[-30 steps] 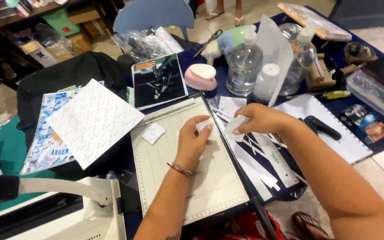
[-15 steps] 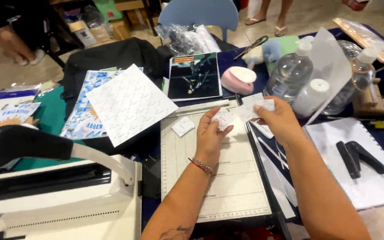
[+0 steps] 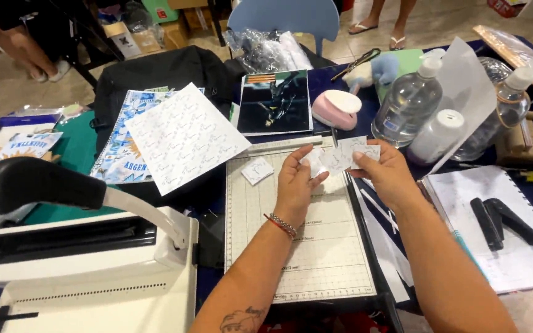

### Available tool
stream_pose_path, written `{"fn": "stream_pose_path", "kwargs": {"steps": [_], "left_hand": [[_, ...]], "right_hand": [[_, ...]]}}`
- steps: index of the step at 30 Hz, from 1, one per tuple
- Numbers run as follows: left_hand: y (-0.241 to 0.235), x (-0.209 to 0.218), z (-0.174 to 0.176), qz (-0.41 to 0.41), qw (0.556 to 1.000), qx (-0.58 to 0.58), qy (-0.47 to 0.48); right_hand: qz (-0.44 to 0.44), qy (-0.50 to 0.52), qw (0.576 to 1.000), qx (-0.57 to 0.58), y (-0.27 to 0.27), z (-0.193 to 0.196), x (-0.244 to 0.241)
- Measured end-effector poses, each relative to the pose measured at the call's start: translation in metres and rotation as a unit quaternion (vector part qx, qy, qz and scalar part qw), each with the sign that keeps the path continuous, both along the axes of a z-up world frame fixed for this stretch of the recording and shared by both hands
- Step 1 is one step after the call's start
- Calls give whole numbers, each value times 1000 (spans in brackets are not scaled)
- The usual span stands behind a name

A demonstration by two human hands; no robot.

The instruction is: Cutting printed paper strips into small squares using a manual paper cutter and folding them.

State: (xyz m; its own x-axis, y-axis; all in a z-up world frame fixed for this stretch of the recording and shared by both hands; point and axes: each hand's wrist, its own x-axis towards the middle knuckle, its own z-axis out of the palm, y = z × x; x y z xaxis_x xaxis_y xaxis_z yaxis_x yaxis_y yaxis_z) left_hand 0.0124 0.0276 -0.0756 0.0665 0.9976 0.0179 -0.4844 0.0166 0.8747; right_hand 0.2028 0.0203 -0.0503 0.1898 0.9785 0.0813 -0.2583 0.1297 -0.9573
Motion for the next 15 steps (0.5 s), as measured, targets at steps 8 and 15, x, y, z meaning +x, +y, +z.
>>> {"fn": "stream_pose_path", "kwargs": {"steps": [8,15], "left_hand": [[-19,6,19,-18,1000,13,19],[-10,2,10,2,1000,20,22]], "right_hand": [[5,-26,1000,-9,-6,-3,-18],[-5,14,1000,-4,0,-9,-7]]}}
